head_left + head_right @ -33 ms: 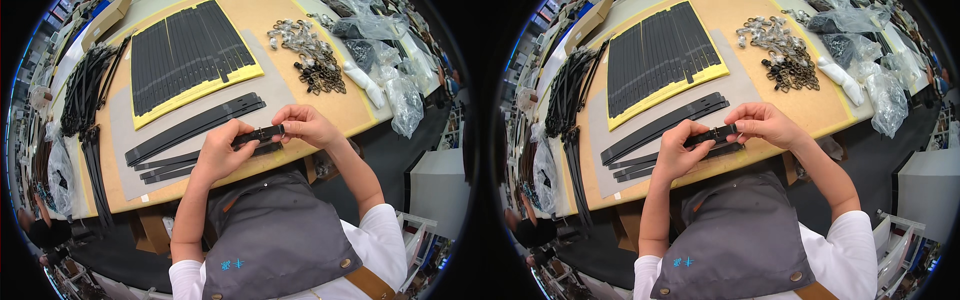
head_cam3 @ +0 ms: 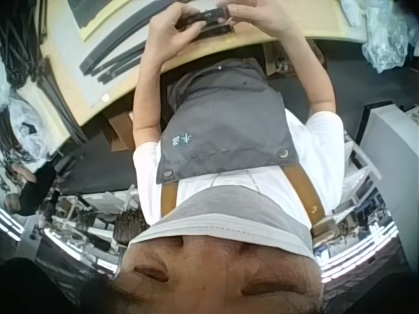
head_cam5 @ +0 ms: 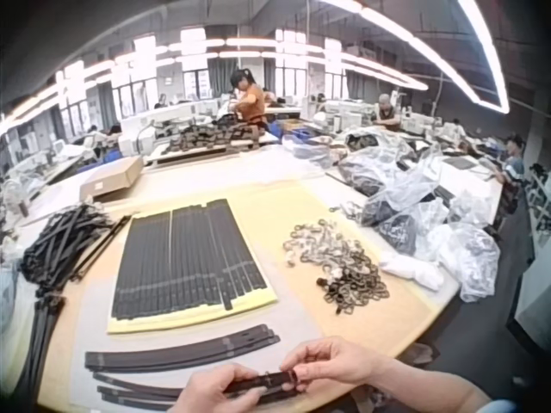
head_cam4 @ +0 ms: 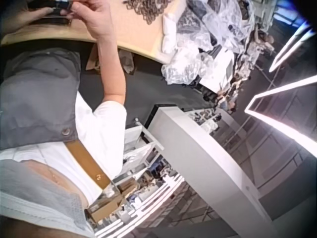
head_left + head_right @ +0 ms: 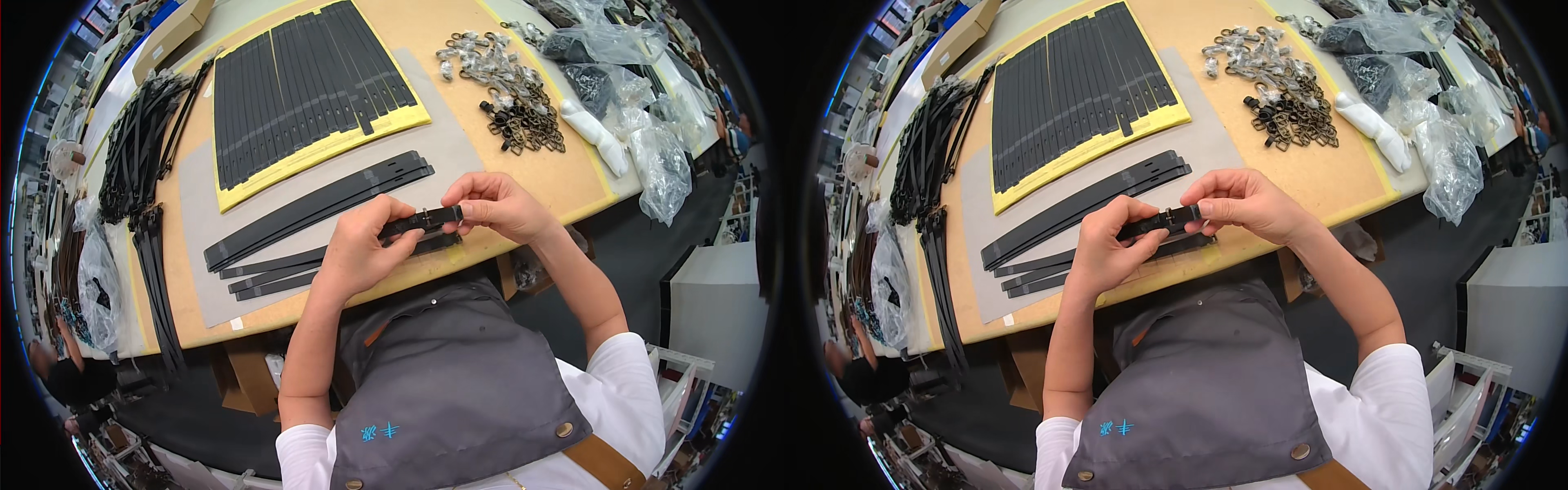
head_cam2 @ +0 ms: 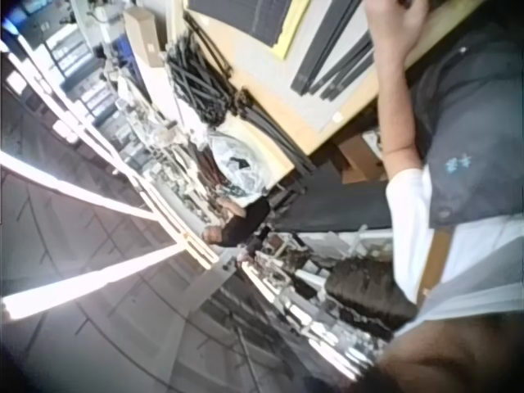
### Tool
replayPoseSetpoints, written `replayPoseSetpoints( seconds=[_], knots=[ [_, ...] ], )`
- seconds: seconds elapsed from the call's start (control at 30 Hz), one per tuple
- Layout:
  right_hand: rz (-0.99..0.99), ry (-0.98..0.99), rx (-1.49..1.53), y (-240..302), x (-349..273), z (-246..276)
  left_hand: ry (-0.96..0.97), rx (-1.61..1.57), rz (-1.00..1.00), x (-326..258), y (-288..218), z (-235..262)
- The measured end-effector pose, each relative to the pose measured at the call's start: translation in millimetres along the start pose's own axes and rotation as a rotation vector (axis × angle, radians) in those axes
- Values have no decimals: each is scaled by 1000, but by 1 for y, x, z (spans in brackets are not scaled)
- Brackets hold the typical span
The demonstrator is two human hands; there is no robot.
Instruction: The person assembles black belts by inserting small metal buckles into the ends of the straps. They pick up a belt, slide a buckle into the slot, and place the finished unit on a growing pile on the table. The process is repeated continuously with materials organized on the workbench.
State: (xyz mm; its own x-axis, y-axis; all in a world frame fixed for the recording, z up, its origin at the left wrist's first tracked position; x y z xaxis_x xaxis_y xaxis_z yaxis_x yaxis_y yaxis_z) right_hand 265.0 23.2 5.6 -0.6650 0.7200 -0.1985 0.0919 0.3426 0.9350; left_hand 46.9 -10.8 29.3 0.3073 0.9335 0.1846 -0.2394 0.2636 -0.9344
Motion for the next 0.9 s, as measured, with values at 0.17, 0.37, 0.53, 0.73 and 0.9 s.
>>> replayPoseSetpoints(
  seconds=[0.17, 0.37, 0.53, 0.73, 0.9],
  knots=[
    [-11, 10, -141, -3, 10, -16, 12, 30, -112, -1, -8, -6],
    [-120, 17, -430, 7, 14, -38, 87, 133, -203, -3, -16, -8],
    [-70, -13, -567, 2, 20, -34, 33, 122, -163, -4, -11, -8],
    [-202, -25, -412, 4, 15, -30, 41, 88, -99, -6, -3, -1],
    [-214, -16, -419, 4, 16, -29, 44, 95, -93, -4, -2, 0]
  ],
)
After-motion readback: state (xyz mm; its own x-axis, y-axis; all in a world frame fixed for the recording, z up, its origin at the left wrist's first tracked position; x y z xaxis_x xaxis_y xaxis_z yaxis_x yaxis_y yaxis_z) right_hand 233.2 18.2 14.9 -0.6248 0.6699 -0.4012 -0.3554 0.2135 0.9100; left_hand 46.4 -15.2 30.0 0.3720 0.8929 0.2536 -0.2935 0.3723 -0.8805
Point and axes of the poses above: each hand's wrist, its own x-axis towards the middle knuckle, its own z-axis out of the back of the hand, y = z × x, the point moved 5 cm from there along x, towards the middle knuckle, and after that the axes turned 8 degrees about -x, right-handed, at the moved point
